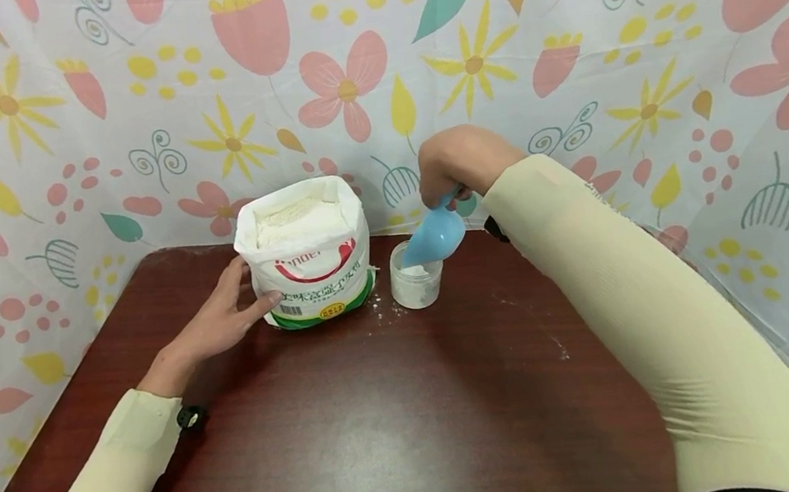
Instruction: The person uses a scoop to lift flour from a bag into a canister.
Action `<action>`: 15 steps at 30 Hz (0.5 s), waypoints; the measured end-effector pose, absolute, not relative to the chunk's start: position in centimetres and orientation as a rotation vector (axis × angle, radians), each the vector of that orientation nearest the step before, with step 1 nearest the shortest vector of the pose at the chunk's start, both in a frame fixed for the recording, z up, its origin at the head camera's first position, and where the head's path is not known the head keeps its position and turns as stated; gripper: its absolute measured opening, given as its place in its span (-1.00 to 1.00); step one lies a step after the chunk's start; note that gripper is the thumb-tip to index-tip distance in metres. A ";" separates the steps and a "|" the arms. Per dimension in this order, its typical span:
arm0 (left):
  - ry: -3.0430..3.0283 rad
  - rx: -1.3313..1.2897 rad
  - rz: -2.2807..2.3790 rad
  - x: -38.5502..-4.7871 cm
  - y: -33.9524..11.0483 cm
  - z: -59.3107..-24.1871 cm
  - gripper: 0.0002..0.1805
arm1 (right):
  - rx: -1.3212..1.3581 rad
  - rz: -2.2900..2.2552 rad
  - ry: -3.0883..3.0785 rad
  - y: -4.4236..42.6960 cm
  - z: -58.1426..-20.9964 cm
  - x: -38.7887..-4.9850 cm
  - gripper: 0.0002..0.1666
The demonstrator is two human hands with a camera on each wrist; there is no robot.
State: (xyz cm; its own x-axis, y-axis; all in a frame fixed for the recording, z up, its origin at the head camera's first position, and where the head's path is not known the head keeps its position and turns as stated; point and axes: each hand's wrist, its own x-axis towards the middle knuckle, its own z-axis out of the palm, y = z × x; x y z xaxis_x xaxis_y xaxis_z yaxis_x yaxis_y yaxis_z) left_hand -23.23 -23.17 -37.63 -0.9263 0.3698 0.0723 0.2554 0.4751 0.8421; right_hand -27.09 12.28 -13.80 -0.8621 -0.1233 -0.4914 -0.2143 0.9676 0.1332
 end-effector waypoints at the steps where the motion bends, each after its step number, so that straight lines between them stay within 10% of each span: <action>1: 2.593 0.551 1.452 -23.2 -23.2 -37.7 0.02 | -0.242 0.253 2.620 12.4 -13.8 -27.1 -0.84; 15: 2.593 0.552 1.439 -23.3 -23.1 -37.6 0.02 | -0.319 0.281 2.572 13.7 -14.0 -27.2 -0.53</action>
